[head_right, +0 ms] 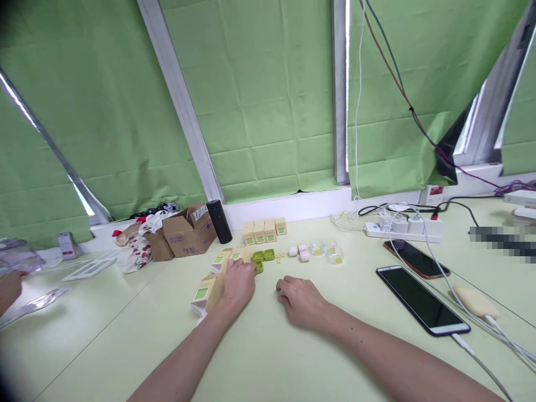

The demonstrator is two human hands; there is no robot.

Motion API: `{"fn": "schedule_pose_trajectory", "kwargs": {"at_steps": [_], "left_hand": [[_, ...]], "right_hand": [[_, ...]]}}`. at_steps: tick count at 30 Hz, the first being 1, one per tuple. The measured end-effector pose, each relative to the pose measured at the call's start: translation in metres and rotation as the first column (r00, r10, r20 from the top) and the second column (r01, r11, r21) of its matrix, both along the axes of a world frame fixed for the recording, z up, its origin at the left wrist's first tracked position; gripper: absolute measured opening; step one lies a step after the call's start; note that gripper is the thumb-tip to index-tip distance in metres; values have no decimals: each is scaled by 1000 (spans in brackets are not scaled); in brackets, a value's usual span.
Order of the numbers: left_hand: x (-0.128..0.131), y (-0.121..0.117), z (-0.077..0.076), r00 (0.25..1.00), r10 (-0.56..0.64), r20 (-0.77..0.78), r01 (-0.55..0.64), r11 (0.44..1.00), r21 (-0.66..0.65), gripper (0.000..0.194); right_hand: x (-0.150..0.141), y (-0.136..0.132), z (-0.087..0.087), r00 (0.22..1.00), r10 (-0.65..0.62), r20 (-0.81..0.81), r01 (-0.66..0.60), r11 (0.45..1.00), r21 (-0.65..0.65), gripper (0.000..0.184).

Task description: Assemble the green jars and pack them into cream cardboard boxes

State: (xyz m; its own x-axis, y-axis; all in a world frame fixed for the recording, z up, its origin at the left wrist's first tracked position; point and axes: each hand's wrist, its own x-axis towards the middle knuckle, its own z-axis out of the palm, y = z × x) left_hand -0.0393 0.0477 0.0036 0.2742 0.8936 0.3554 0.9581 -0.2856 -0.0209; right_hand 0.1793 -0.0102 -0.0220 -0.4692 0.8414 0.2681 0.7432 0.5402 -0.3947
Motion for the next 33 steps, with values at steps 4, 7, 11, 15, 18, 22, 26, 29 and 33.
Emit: {"fn": "schedule_pose_trajectory", "kwargs": {"at_steps": [4,7,11,15,18,22,26,29,33], "left_hand": [[9,-9,5,999,-36,-32,37,999,22,34],[17,-21,5,996,-78,-51,80,995,54,35],[27,-39,1,969,-205,-139,234,941,243,32],[36,-55,0,938,-323,-130,347,851,394,25],[40,-63,4,917,-393,-66,378,806,456,23],[38,-65,10,857,-495,140,353,764,540,19],[35,-63,8,771,-569,285,326,737,592,35],[35,-61,4,740,-587,330,337,747,574,51],[37,-60,0,717,-597,361,368,763,531,56]], "right_hand": [[4,8,-6,988,-43,-149,44,999,4,21],[5,16,-13,952,-78,-297,86,996,15,27],[4,21,-17,872,-90,-482,123,992,37,41],[2,18,-13,801,-30,-598,98,992,81,48],[2,14,-6,764,23,-645,75,989,124,41],[3,10,0,688,56,-724,68,988,140,42],[3,6,4,630,67,-774,68,988,140,44],[2,3,5,596,86,-798,57,987,149,45],[-1,0,6,557,120,-822,24,987,160,41]]}}
